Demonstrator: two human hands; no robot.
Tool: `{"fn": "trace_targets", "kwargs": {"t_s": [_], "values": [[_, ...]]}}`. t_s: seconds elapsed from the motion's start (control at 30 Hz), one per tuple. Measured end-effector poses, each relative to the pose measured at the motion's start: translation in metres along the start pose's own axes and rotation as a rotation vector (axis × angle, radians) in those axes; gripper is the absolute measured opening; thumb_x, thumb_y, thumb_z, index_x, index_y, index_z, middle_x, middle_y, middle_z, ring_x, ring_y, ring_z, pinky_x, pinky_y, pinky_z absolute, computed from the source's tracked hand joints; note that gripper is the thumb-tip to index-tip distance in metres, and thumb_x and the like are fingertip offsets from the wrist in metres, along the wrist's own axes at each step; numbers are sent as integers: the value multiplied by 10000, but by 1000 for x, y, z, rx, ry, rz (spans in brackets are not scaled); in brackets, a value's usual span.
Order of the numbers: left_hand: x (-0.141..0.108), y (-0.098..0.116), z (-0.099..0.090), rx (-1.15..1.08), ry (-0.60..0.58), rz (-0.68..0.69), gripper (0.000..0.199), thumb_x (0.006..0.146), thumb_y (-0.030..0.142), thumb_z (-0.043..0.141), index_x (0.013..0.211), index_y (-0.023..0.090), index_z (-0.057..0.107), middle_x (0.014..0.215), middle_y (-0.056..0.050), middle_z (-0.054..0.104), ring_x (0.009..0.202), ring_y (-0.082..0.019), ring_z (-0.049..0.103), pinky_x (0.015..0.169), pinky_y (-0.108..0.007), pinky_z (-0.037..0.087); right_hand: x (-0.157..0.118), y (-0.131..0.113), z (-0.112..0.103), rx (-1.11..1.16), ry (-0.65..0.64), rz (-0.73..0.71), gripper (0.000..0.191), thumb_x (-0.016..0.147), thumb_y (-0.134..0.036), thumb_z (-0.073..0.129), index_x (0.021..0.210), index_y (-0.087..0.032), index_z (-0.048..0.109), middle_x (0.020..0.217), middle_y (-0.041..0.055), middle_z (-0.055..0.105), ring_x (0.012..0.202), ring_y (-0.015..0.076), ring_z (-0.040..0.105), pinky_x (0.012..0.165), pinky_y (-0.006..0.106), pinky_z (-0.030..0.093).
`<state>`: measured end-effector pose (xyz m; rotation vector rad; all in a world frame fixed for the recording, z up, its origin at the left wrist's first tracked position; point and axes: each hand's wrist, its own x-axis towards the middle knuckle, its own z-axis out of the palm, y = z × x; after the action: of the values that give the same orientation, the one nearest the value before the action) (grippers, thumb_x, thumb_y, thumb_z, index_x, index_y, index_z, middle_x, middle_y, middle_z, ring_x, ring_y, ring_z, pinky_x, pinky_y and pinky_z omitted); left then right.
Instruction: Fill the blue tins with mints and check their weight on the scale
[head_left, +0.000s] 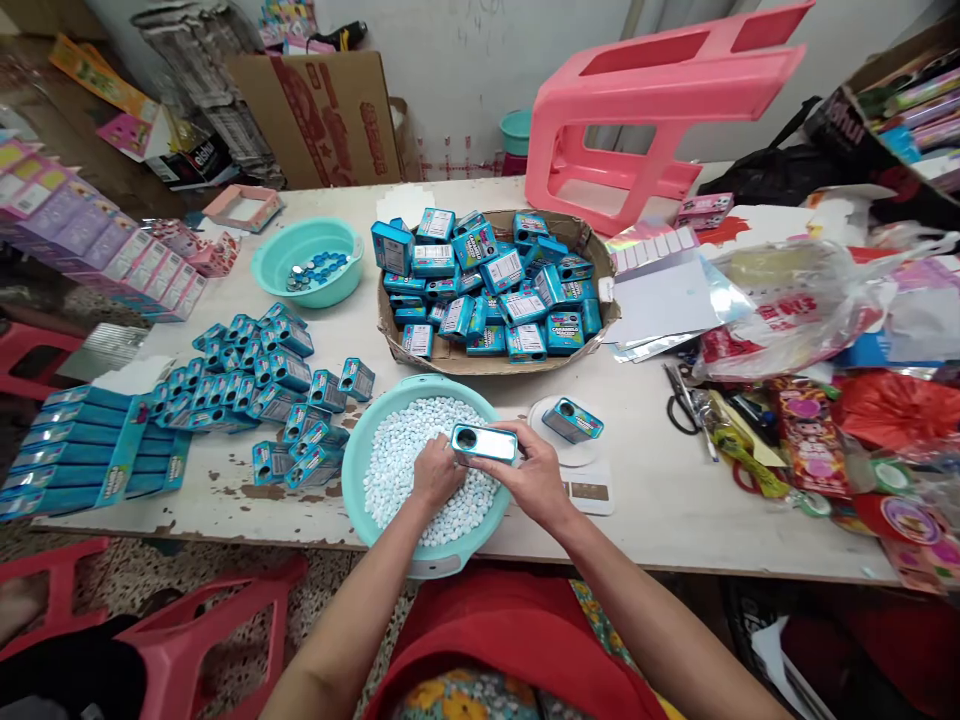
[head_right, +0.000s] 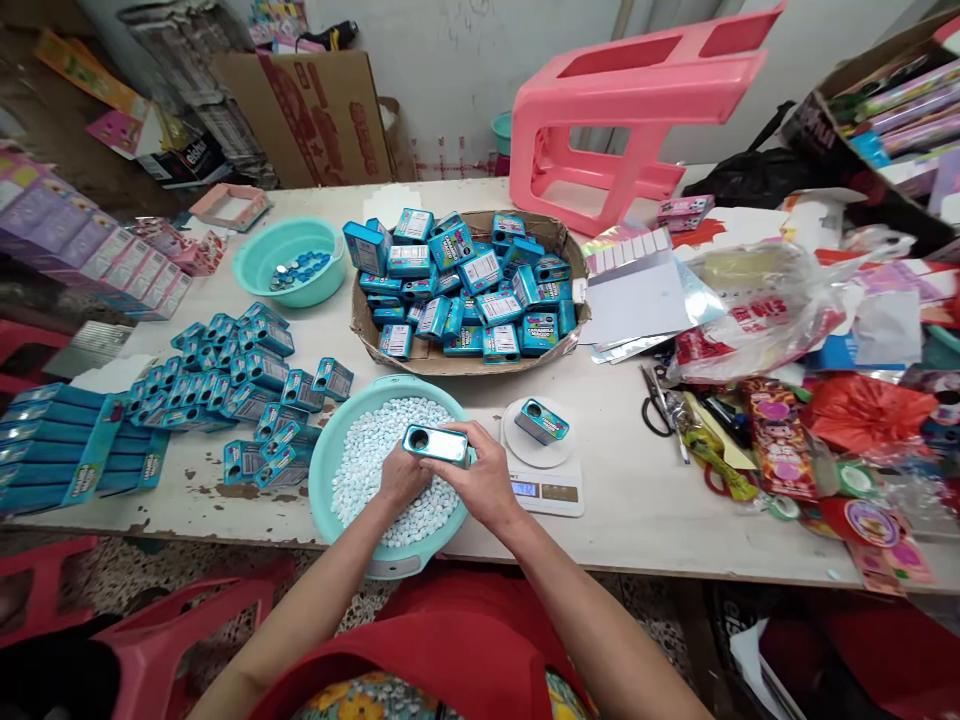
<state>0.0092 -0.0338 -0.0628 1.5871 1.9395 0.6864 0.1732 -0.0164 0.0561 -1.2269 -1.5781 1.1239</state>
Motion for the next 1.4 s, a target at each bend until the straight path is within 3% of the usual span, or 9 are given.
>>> {"fn": "trace_targets", "kwargs": {"t_s": [0.13,0.23,0.33,0.43,0.6,0.8,1.2,1.4], "values": [[-2,-9,-23,-412,187,-224,175,640,332,678,636,199,564,674,-25,548,672,-180,512,610,-261,375,-5,11,9,-95,-33,23,341,676,-360,750,960,-225,619,920,34,639,880,221,608,778,344,483],[0,9,-43,-756,299,-400,276,682,426,647,652,182,521,561,27,473,492,-113,443,480,-218,338,-10,16,16,-148,-60,22,336,683,-340,744,967,-226,607,933,36,633,885,222,607,775,346,481],[-1,40,-64,-1107,325,-405,272,710,418,638,740,181,507,580,52,472,423,-78,426,409,-195,302,-13,22,28,-210,-94,-9,332,681,-277,746,972,-220,596,939,40,623,900,226,596,787,347,472],[-4,66,-79,-1311,367,-344,249,704,372,653,779,180,514,674,35,548,481,-88,516,432,-197,361,-15,23,40,-277,-146,-20,323,673,-211,737,962,-215,591,929,37,618,895,226,588,783,344,465],[-1,76,-84,-1396,430,-356,221,694,335,661,782,168,545,750,3,606,647,-175,635,546,-273,480,-13,11,48,-354,-149,-49,321,677,-215,728,965,-228,587,921,35,621,903,234,582,779,348,452],[6,77,-87,-1375,448,-353,235,670,318,681,803,147,591,813,-29,652,639,-178,641,638,-334,509,-5,0,44,-365,-176,-31,330,646,-228,760,931,-225,595,911,30,628,899,233,590,782,346,450],[9,94,-89,-1290,436,-315,241,701,348,692,743,138,580,548,35,511,463,-90,484,480,-218,414,-4,-7,37,-299,-137,-53,340,633,-214,772,921,-224,592,886,18,603,877,217,574,754,316,443],[7,103,-88,-1298,403,-283,237,727,356,673,741,142,571,591,28,524,485,-84,494,501,-217,412,-2,-7,32,-256,-112,-49,335,639,-234,770,928,-223,600,882,10,600,854,205,580,745,306,443]]}}
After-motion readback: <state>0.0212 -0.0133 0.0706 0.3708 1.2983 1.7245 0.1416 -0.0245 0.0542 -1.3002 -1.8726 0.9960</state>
